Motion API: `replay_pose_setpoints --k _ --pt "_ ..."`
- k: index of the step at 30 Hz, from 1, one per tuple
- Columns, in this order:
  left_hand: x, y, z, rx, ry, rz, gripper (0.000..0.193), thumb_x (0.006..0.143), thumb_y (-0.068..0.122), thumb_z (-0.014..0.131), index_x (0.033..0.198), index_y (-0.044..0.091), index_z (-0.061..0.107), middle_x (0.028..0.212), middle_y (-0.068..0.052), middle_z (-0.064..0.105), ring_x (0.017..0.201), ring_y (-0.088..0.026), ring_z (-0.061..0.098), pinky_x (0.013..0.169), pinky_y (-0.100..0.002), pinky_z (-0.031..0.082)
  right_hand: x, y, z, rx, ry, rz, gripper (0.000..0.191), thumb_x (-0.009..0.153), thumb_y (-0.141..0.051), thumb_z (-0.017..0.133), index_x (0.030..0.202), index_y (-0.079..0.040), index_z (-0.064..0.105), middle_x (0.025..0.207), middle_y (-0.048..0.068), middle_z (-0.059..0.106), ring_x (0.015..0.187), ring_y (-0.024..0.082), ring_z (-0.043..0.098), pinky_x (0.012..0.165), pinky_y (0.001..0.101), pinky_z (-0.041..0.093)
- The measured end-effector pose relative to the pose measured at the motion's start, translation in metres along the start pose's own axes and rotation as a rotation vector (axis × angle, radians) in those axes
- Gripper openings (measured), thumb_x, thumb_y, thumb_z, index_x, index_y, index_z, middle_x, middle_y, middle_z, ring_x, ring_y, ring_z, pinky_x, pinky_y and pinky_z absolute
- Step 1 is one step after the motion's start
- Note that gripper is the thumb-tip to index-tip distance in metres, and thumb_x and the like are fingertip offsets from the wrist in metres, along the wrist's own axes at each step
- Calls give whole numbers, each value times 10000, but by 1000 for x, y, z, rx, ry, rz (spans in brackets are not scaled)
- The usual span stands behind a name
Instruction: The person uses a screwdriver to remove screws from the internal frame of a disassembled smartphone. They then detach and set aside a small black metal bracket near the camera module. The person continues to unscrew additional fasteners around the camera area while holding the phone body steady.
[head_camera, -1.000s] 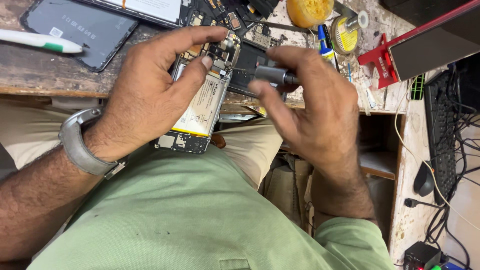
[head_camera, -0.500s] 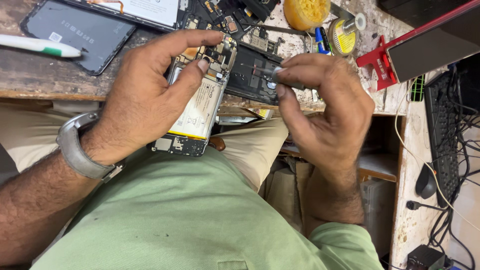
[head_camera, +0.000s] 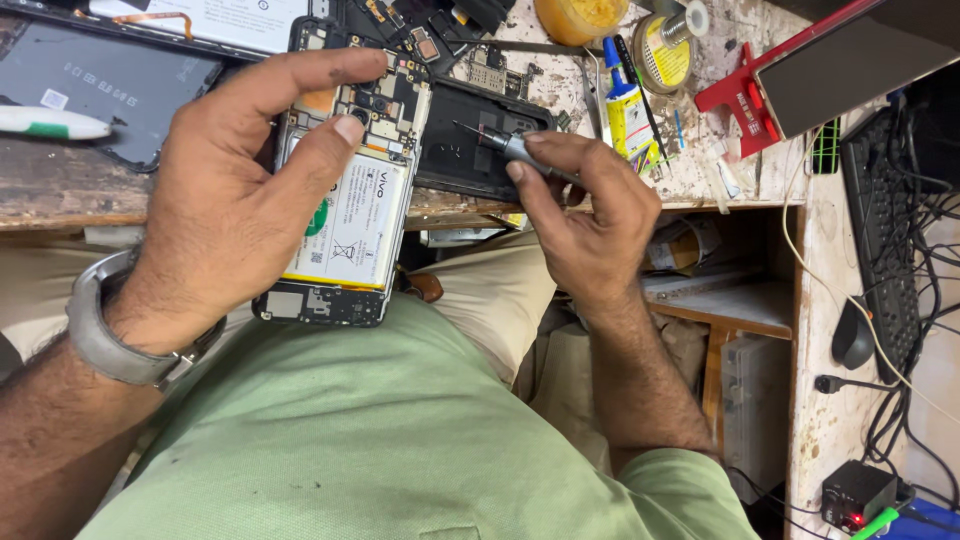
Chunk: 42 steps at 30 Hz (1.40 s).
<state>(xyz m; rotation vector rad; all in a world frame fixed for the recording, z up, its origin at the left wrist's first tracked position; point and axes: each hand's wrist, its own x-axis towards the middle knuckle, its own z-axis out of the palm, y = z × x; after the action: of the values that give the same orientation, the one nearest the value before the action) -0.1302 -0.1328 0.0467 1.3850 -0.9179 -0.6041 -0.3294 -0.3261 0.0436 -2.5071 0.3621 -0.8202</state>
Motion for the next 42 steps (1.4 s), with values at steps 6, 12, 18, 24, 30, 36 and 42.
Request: replay_pose_setpoints --k 6,12,18,24,30,36,42 --pt "-1 -4 -1 11 0 14 321 1074 21 597 1389 70 631 1169 -20 710 997 -43 668 844 -210 565 16 -19 -19 -246 -238 -67 229 999 -31 778 1212 -40 695 1120 114 743 1045 250 746 922 361 599" --pt "-4 -9 -2 25 -7 -7 329 1084 38 598 1408 86 628 1124 -15 712 938 -43 699 765 -204 587 37 -40 -22 -612 -463 -200 526 893 -158 701 1412 -237 664 981 128 618 781 274 668 699 412 557" --pt "-4 -9 -3 -10 -5 22 324 1097 33 591 1416 76 622 1167 -23 704 968 -46 689 798 -207 591 53 -46 -20 -659 -611 -169 495 948 -215 693 1436 -282 641 858 128 611 615 250 641 512 410 519" --pt "-4 -6 -3 -20 -9 46 322 1108 30 588 1426 69 621 1210 -28 712 1029 -50 683 858 -211 583 54 -48 -28 -629 -666 -152 559 928 -191 677 1475 -261 591 851 126 626 666 265 667 546 431 536" --pt "-4 -6 -4 5 2 58 312 1079 29 598 1387 66 628 1243 -29 706 1059 -49 660 886 -216 564 56 -46 -37 -554 -619 -143 553 950 -131 657 1493 -192 574 899 107 627 732 259 664 640 427 556" --pt "-2 -8 -5 21 -9 -4 327 1068 46 606 1390 89 643 1202 -18 724 950 -38 669 763 -204 557 54 -39 -43 -476 -527 -151 420 989 -67 663 1404 -89 602 984 112 683 886 271 700 759 425 572" --pt "1 -4 -5 28 0 1 332 1063 49 614 1390 93 646 1198 -24 731 944 -43 665 776 -210 558 66 -36 -36 -111 -354 -58 137 1035 -16 716 1140 -6 628 1020 122 706 957 198 747 797 295 644"
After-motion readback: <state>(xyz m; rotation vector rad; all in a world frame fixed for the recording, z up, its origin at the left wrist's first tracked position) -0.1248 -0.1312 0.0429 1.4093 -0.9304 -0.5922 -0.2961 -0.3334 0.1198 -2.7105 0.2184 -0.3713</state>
